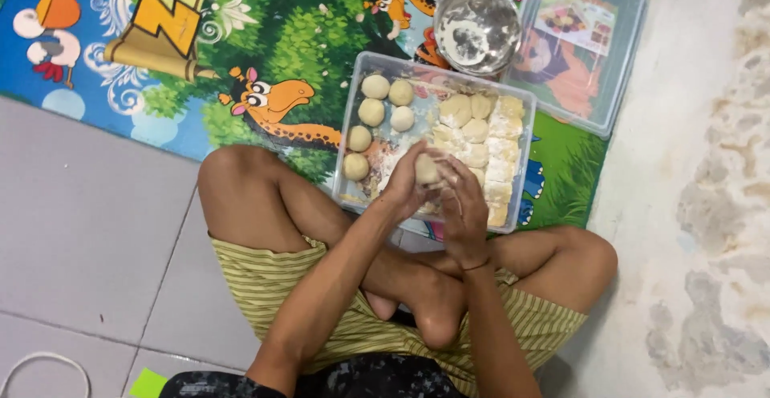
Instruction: The person is taking small portions of dough, rolling them into spherical shapes between their palms, and arranging them in a plastic container.
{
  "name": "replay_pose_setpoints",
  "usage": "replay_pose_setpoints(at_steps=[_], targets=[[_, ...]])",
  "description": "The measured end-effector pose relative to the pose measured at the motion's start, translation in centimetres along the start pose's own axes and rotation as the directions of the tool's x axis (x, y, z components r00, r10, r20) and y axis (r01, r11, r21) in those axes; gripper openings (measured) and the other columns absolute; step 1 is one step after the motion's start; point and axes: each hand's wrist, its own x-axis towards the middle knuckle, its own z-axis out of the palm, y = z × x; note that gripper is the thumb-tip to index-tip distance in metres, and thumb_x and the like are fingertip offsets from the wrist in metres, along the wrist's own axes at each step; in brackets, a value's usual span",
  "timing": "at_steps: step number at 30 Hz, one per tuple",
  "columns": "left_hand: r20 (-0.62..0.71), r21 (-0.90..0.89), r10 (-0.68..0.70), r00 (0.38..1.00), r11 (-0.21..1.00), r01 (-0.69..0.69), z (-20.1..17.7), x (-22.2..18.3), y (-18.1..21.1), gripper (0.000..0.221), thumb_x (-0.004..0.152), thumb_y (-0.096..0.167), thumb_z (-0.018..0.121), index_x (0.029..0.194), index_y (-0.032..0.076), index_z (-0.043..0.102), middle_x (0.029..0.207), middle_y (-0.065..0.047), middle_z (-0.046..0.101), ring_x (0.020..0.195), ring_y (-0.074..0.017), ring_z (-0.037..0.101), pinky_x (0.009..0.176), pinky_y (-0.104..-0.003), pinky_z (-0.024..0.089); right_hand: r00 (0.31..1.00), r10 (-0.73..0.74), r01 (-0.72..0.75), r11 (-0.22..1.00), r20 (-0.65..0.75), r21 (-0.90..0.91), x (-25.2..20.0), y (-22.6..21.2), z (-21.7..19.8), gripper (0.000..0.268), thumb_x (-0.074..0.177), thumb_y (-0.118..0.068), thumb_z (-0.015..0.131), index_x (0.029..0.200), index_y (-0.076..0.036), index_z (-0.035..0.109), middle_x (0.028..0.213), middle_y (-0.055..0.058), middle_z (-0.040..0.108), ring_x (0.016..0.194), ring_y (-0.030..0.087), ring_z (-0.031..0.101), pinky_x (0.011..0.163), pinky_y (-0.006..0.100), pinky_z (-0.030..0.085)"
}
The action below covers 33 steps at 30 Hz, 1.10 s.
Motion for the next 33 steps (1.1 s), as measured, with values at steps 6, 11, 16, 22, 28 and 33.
replay_pose_setpoints(at_steps=[6, 11, 16, 22, 28, 33], targets=[[-0.168, -0.110, 0.105, 0.980, 0.986, -0.124, 0.6, -3.7, 3.6, 0.037, 0.103, 0.039, 0.054, 0.078, 0.013, 0.049, 0.067, 0.000, 0.047, 0.061, -0.0136, 0.056, 0.046, -0.024, 0.040, 0.838, 0.504, -0.327, 0.771, -0.210, 0.546, -0.6, 4.1, 2.9, 0.045, 0.109, -0.037, 0.049, 0.129, 0.000, 0.064, 0.127, 0.018, 0.062, 0.107, 0.026, 0.064, 0.094, 0.043, 0.055], [0.062, -0.077, 0.169, 0.984, 0.983, -0.164, 0.8, -4.0, 3.3, 0.047, 0.104, 0.039, 0.049, 0.062, 0.019, 0.040, 0.049, 0.002, 0.035, 0.034, -0.0108, 0.036, 0.025, -0.024, 0.019, 0.778, 0.624, -0.454, 0.637, -0.071, 0.623, 0.3, 4.8, 2.8, 0.034, 0.109, -0.028, 0.052, 0.125, -0.001, 0.065, 0.120, 0.015, 0.066, 0.102, 0.027, 0.071, 0.085, 0.038, 0.060], [0.157, -0.035, 0.199, 0.967, 0.980, -0.196, 1.2, -4.8, 2.7, 0.052, 0.102, 0.039, 0.054, 0.058, 0.017, 0.037, 0.045, -0.002, 0.029, 0.025, -0.0120, 0.027, 0.022, -0.026, 0.014, 0.735, 0.675, -0.542, 0.539, 0.054, 0.644, 0.6, 3.9, 2.6, 0.030, 0.110, -0.027, 0.048, 0.122, -0.004, 0.064, 0.108, 0.008, 0.066, 0.095, 0.022, 0.071, 0.078, 0.033, 0.059], [0.048, 0.133, 0.327, 0.944, 0.934, -0.330, 0.0, -2.7, 1.6, 0.054, 0.095, 0.037, 0.060, 0.049, 0.013, 0.046, 0.035, -0.009, 0.037, 0.022, -0.0195, 0.037, 0.023, -0.031, 0.020, 0.736, 0.666, -0.572, 0.514, 0.123, 0.640, 0.3, 4.3, 3.0, 0.030, 0.108, -0.030, 0.049, 0.122, -0.009, 0.065, 0.109, 0.006, 0.069, 0.091, 0.019, 0.070, 0.078, 0.031, 0.057], [0.415, 0.534, 0.457, 0.786, 0.578, -0.618, 0.2, -4.1, 1.5, 0.044, 0.103, 0.051, 0.040, 0.100, 0.016, 0.066, 0.072, -0.017, 0.066, 0.072, -0.0296, 0.072, 0.066, -0.047, 0.056, 0.675, 0.708, -0.460, 0.183, 0.208, 0.869, 0.3, 8.7, 2.3, 0.037, 0.101, -0.053, 0.058, 0.112, -0.019, 0.066, 0.114, 0.007, 0.071, 0.097, 0.026, 0.071, 0.087, 0.044, 0.057], [0.803, 0.488, 0.514, 0.302, -0.275, -0.828, 0.2, -3.9, -0.5, 0.045, 0.109, 0.043, 0.036, 0.105, 0.019, 0.075, 0.114, -0.009, 0.074, 0.115, -0.0268, 0.068, 0.114, -0.053, 0.037, 0.629, 0.665, -0.284, -0.285, 0.402, 0.916, 3.4, 4.9, 0.5, 0.042, 0.102, -0.044, 0.058, 0.076, -0.011, 0.060, 0.074, 0.004, 0.067, 0.068, 0.021, 0.067, 0.054, 0.022, 0.054]])
